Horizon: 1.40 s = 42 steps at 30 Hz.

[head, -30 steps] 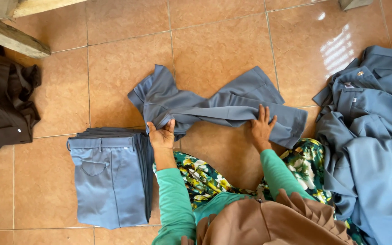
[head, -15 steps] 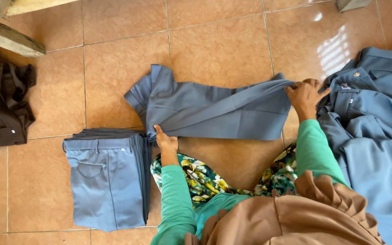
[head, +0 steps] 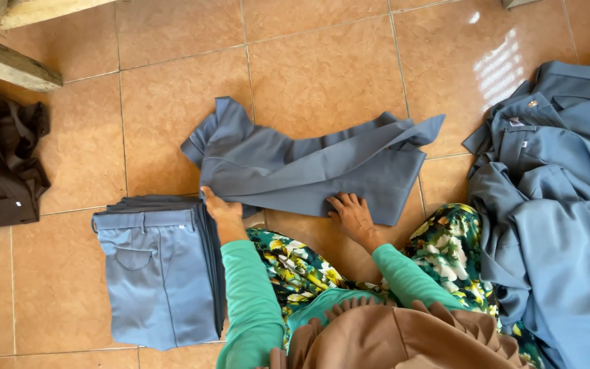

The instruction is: The person sits on a tiled floor and folds several pairs of gray trousers by hand. They smooth the fabric, fold the legs together, and then fold the trousers into neat rectangles, stacking them as they finish.

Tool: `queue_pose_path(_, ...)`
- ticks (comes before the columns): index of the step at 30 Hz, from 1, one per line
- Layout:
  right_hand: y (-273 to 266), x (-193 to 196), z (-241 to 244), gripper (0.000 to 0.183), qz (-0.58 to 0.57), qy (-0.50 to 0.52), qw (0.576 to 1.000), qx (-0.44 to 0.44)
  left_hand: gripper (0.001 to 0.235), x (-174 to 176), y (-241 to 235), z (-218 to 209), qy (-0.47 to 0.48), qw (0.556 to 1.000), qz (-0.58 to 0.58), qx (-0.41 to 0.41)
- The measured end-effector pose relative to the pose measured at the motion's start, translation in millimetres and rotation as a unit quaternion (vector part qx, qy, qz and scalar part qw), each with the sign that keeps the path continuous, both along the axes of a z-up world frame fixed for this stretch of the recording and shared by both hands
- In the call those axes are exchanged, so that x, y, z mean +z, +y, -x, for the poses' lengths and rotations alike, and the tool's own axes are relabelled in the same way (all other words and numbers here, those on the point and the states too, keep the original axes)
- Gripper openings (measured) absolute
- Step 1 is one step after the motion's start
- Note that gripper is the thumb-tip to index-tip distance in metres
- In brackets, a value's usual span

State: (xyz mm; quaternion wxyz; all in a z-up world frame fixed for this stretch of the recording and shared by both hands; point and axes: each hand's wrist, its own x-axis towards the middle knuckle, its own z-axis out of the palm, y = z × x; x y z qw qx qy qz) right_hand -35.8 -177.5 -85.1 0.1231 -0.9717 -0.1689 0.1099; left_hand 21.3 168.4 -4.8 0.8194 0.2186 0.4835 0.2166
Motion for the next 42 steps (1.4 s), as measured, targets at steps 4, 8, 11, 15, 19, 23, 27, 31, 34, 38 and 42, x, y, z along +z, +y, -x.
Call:
queue_pose_path(4,-19,-7,-6,0.032,0.003,-0.045,0.999,-0.016,0.089,-38,21,5,0.035,0.998,-0.054,0.022)
queue_pose_path(8,-38,-15,-23,0.019,-0.054,-0.133,0.99,-0.016,0.093,-47,-53,20,0.191,0.951,-0.242,-0.014)
queue_pose_path(11,-57,15,-50,0.027,-0.031,-0.264,0.963,-0.039,0.079,-56,-126,41,0.219,0.854,-0.465,-0.081)
queue_pose_path(15,-90,37,-75,0.06,0.077,-0.196,0.974,-0.086,0.042,-56,-190,42,0.086,0.872,-0.267,-0.402)
queue_pose_path(19,-120,-4,-89,0.047,0.123,-0.193,0.969,-0.097,0.053,-163,-163,-6,0.137,0.919,-0.051,-0.366)
queue_pose_path(23,-138,-5,-92,0.012,0.074,-0.27,0.955,-0.1,0.052,-138,-144,-34,0.153,0.94,-0.062,-0.299)
queue_pose_path(27,-149,44,-89,0.021,-0.035,-0.351,0.928,-0.117,0.059,-64,-140,-36,0.06,0.977,-0.081,-0.19)
queue_pose_path(31,-137,75,-44,0.025,-0.088,-0.361,0.921,-0.114,0.039,-30,-127,2,-0.011,0.977,-0.142,-0.159)
queue_pose_path(34,-122,46,3,0.018,-0.123,-0.317,0.937,-0.082,0.048,-62,-106,35,0.033,0.972,-0.179,-0.148)
queue_pose_path(38,-117,7,33,0.027,-0.091,-0.095,0.972,-0.192,0.064,-108,-94,52,0.183,0.924,-0.216,-0.258)
queue_pose_path(42,-122,19,24,0.043,-0.23,-0.035,0.91,-0.344,0.086,-99,-108,51,0.256,0.879,-0.247,-0.318)
